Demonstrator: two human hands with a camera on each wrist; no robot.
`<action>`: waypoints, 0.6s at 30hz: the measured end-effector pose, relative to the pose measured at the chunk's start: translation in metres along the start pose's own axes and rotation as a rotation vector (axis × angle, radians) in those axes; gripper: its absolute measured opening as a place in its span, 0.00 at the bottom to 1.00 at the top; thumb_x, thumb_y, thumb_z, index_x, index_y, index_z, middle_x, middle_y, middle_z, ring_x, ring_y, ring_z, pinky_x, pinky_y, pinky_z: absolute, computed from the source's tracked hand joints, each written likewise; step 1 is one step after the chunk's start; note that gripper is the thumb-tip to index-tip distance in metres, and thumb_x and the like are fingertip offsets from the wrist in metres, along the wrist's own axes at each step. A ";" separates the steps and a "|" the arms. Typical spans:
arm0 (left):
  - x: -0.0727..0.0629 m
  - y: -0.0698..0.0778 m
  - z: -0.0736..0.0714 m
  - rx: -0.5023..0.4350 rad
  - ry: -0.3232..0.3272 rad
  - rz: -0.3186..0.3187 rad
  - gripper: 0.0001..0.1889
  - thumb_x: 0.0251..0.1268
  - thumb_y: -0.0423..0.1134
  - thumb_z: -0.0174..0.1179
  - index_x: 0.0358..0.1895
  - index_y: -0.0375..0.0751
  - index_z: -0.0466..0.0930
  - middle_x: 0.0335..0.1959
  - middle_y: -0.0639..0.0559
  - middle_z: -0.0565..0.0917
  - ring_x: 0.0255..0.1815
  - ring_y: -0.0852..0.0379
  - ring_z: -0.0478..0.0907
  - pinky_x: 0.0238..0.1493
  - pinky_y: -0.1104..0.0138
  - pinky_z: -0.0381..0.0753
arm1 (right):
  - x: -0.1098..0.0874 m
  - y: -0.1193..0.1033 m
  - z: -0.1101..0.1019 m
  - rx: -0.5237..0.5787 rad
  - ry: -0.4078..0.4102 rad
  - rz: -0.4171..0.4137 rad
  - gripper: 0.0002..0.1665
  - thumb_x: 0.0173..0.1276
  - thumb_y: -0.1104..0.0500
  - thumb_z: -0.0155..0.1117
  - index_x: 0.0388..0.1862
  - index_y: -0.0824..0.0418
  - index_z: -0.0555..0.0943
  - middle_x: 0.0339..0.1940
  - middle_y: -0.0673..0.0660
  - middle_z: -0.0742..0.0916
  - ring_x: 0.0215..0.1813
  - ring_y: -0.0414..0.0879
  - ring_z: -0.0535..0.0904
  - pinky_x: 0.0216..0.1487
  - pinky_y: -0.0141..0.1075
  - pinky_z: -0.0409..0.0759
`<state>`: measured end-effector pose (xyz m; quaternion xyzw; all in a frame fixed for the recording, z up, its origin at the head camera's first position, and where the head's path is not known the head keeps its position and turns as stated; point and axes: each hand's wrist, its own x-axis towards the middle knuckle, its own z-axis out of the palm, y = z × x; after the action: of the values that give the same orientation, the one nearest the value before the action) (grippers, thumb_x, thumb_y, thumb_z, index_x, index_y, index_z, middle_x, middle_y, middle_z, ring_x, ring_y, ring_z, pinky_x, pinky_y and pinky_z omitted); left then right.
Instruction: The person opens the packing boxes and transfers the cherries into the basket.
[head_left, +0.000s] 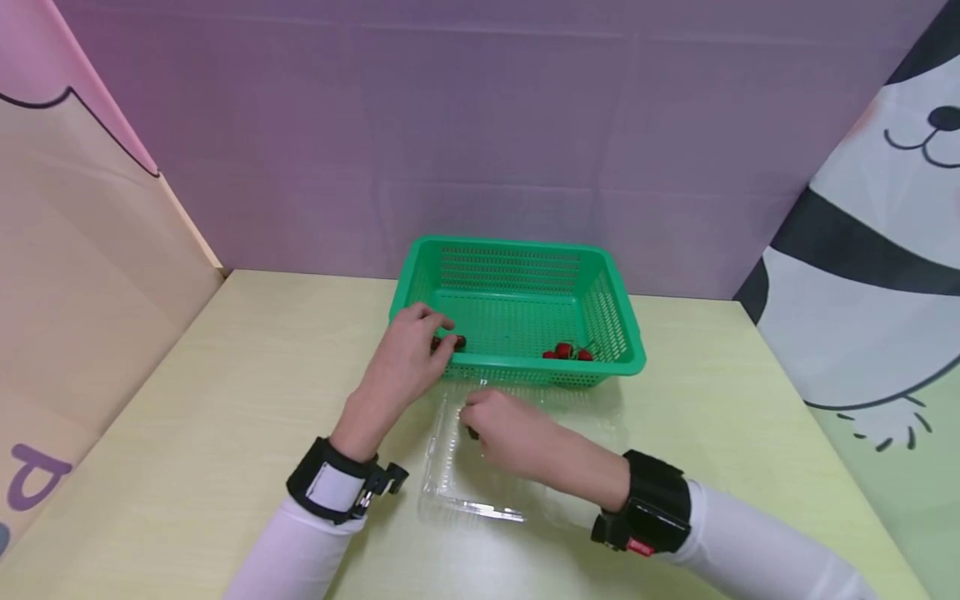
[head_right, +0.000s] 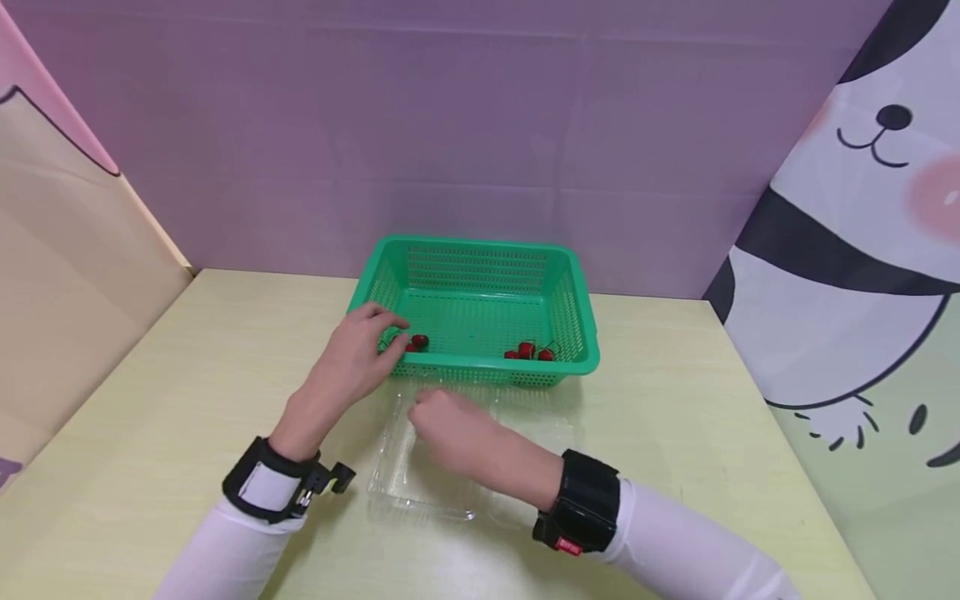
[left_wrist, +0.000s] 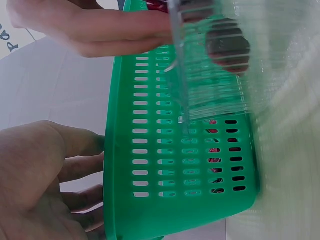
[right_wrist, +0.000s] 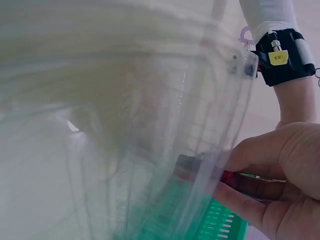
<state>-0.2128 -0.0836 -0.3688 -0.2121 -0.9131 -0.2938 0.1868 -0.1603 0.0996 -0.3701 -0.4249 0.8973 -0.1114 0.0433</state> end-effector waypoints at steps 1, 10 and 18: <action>0.000 0.000 0.000 0.000 0.002 -0.002 0.09 0.69 0.33 0.66 0.45 0.29 0.87 0.44 0.38 0.83 0.42 0.45 0.80 0.39 0.60 0.84 | -0.001 0.000 -0.001 0.007 0.002 -0.003 0.14 0.57 0.81 0.63 0.32 0.65 0.86 0.26 0.49 0.79 0.30 0.40 0.73 0.29 0.27 0.75; -0.002 0.000 0.000 0.011 0.012 -0.004 0.12 0.71 0.37 0.66 0.45 0.29 0.87 0.44 0.37 0.83 0.44 0.43 0.79 0.43 0.55 0.82 | -0.010 0.006 -0.014 0.035 0.056 -0.036 0.13 0.59 0.79 0.64 0.37 0.66 0.86 0.35 0.55 0.85 0.40 0.47 0.83 0.42 0.33 0.83; -0.002 0.000 0.001 0.020 0.001 -0.023 0.16 0.74 0.41 0.64 0.51 0.30 0.85 0.47 0.36 0.82 0.47 0.41 0.78 0.46 0.51 0.80 | -0.023 0.010 -0.035 0.086 0.171 -0.095 0.10 0.60 0.76 0.69 0.40 0.67 0.86 0.37 0.54 0.86 0.40 0.45 0.83 0.43 0.32 0.84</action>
<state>-0.2114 -0.0834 -0.3701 -0.1996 -0.9183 -0.2869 0.1858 -0.1596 0.1289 -0.3387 -0.4538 0.8709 -0.1876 -0.0208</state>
